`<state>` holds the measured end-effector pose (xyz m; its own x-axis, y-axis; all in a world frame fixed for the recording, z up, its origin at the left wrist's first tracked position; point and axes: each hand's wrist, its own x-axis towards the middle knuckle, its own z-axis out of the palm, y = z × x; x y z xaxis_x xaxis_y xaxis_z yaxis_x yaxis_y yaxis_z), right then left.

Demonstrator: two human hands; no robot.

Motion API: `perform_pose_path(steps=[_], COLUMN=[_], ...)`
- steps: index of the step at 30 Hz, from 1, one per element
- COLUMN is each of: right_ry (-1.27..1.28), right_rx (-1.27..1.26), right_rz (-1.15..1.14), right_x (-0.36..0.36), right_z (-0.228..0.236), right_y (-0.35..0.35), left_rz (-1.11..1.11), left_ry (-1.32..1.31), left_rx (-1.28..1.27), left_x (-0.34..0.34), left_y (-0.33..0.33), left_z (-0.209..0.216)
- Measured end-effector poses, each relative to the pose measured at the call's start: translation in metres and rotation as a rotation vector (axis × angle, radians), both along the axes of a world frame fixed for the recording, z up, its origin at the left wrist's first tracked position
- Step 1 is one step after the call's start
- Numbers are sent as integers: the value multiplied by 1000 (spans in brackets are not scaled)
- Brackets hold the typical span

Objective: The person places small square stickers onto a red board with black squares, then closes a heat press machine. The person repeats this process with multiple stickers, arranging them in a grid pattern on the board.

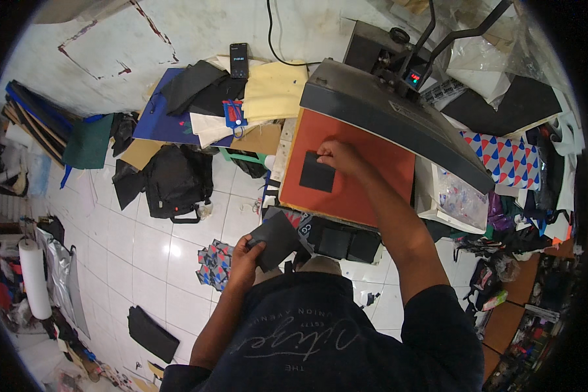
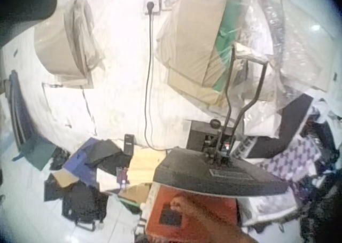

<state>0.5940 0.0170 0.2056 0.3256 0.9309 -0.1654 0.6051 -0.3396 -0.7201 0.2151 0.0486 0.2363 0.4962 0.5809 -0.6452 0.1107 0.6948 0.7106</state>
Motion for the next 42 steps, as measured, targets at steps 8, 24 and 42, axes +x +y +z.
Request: perform_pose_path(steps=[8, 24, 42], right_ry=[44, -155, -247], right_rx=[25, 70, 227], right_rz=[-80, -195, -55], right_x=[-8, -16, -9], right_z=[-10, -15, -13], right_y=[-1, -13, -12], left_rz=[2, 10, -40], left_ry=[-23, -35, -28], left_rx=[27, 28, 51], left_x=[-7, 1, 12], left_y=[-5, -13, -17], left_z=[-6, -9, -11])
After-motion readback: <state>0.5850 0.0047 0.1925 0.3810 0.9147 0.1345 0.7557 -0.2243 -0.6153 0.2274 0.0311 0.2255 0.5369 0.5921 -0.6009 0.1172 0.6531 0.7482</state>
